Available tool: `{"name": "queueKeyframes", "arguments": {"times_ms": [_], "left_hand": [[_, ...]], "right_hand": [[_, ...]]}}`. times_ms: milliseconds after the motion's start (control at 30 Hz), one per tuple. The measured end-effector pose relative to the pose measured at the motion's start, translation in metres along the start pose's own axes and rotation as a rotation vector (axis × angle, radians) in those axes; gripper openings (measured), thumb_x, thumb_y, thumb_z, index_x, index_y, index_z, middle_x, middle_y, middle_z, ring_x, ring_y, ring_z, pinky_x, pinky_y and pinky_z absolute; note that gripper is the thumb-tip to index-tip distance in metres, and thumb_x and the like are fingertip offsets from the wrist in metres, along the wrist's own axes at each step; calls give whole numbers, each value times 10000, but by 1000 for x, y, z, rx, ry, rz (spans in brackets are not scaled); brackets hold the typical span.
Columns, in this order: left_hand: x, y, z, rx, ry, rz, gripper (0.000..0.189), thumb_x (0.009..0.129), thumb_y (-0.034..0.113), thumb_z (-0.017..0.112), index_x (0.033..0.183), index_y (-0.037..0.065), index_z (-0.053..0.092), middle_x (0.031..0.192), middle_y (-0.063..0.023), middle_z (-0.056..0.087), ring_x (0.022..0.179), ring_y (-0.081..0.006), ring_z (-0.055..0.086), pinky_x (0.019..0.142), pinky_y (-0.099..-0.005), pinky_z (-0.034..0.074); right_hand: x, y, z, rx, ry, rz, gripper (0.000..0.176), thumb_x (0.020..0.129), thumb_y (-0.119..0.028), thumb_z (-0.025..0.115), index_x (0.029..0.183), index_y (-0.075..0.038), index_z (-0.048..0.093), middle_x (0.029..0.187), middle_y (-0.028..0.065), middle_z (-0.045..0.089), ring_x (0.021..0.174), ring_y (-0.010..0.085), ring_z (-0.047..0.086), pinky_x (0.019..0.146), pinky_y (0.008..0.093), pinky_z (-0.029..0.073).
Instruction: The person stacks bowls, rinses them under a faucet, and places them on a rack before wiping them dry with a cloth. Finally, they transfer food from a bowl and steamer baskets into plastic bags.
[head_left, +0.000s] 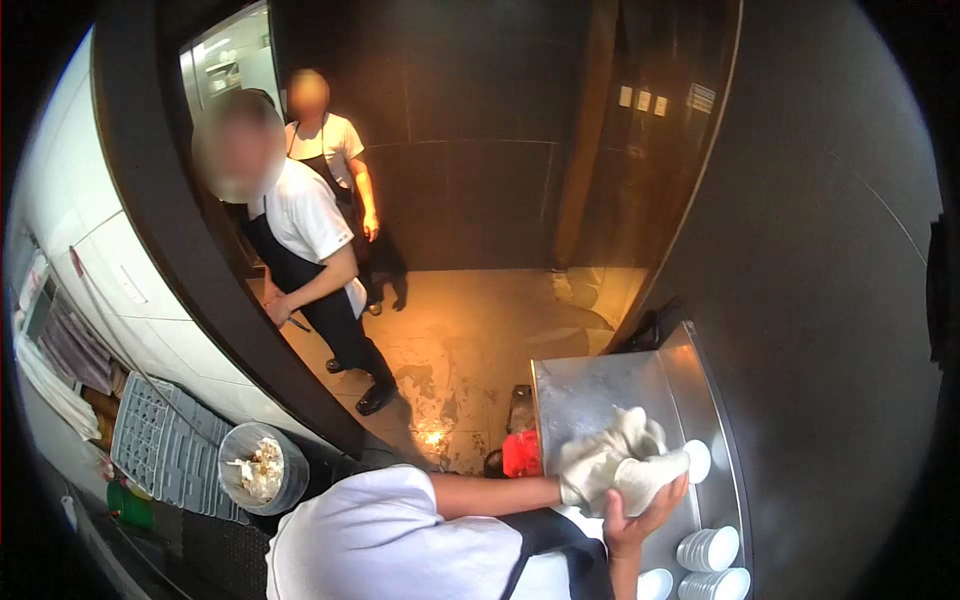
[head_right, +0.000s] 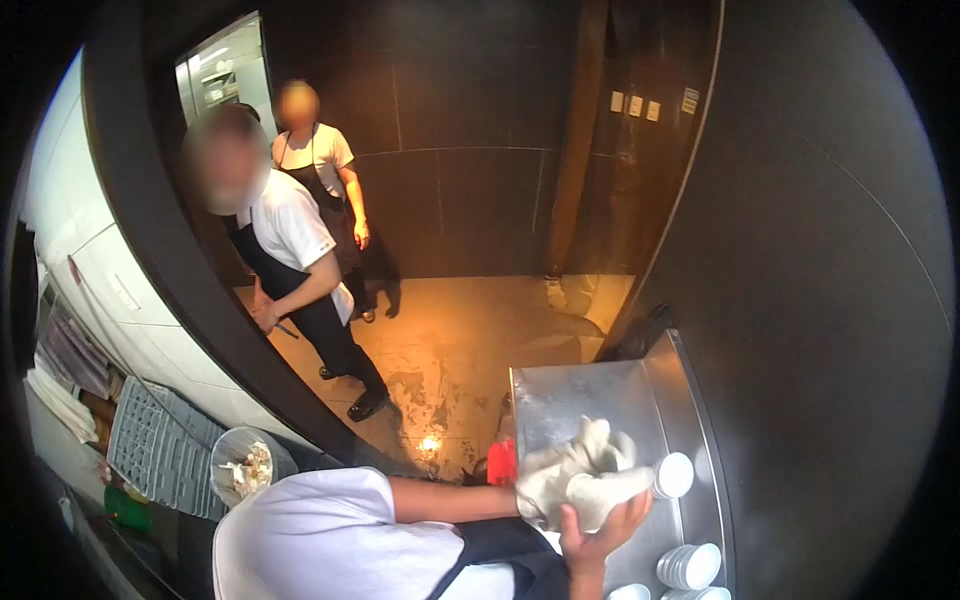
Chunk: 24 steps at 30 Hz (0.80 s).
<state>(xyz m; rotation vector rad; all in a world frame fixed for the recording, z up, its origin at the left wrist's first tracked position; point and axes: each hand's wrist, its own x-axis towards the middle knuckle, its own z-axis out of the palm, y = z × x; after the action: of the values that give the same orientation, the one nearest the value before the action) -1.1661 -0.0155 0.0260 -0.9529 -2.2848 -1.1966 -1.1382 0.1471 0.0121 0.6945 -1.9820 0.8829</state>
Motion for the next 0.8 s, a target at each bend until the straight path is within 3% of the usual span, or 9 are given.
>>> {"name": "queueKeyframes", "arguments": {"times_ms": [167,267,333,433,467,567,600,733,800], "left_hand": [[2,-29,23,-849,111,-376,217,871,245,665,1005,77,638,957,-103,619,880,-260,597,803,-375,489],[5,-44,15,-995,222,-490,220,863,241,670,1003,74,640,966,-109,619,899,-266,595,822,-377,484],[3,-51,12,-1007,267,-535,222,858,239,673,1002,73,642,972,-112,618,911,-269,593,834,-378,482],[0,-64,6,-959,305,-586,226,850,235,677,1000,70,644,981,-117,618,929,-274,591,853,-380,477],[-1,-68,3,-934,315,-604,227,847,234,679,999,69,645,984,-119,617,935,-276,591,859,-380,476],[-8,-78,-1,-873,340,-666,230,840,230,683,997,66,647,993,-124,617,953,-281,589,878,-382,472],[-9,-81,-4,-845,342,-682,231,837,229,685,996,66,647,996,-126,617,959,-283,588,884,-383,470],[3,-90,-8,-710,392,-688,236,827,224,690,994,62,650,1007,-133,616,984,-290,585,909,-385,465],[18,-90,-6,-459,460,-606,239,821,222,693,992,60,652,1013,-137,615,996,-293,584,921,-387,462]], "right_hand": [[39,14,19,406,-70,166,530,870,-269,630,1308,4,514,1379,282,499,1241,469,486,1071,549,356],[67,20,31,760,-233,372,432,925,-305,550,1159,55,596,1311,251,555,1198,357,539,1056,461,387],[70,25,50,921,-245,472,441,967,-316,495,1083,89,623,1272,221,584,1171,285,555,1043,407,400],[67,25,78,1098,-111,731,437,987,-304,480,1111,90,622,1240,205,605,1131,276,581,1019,377,416],[68,24,85,1099,-68,763,425,1003,-289,472,1161,82,607,1150,173,643,1034,254,636,931,347,485],[49,69,111,1426,-124,927,385,1007,-272,500,1197,51,588,1074,154,666,949,241,676,851,347,552],[50,71,118,1728,-62,1128,340,1011,-253,530,1198,26,579,1032,142,674,884,225,693,815,364,594],[46,87,132,1591,-112,921,339,1015,-258,542,1233,0,558,1140,129,650,988,222,663,924,385,558],[40,90,135,1572,-93,932,363,1019,-270,536,1270,-8,536,1196,123,623,1052,225,628,968,387,521]]}}
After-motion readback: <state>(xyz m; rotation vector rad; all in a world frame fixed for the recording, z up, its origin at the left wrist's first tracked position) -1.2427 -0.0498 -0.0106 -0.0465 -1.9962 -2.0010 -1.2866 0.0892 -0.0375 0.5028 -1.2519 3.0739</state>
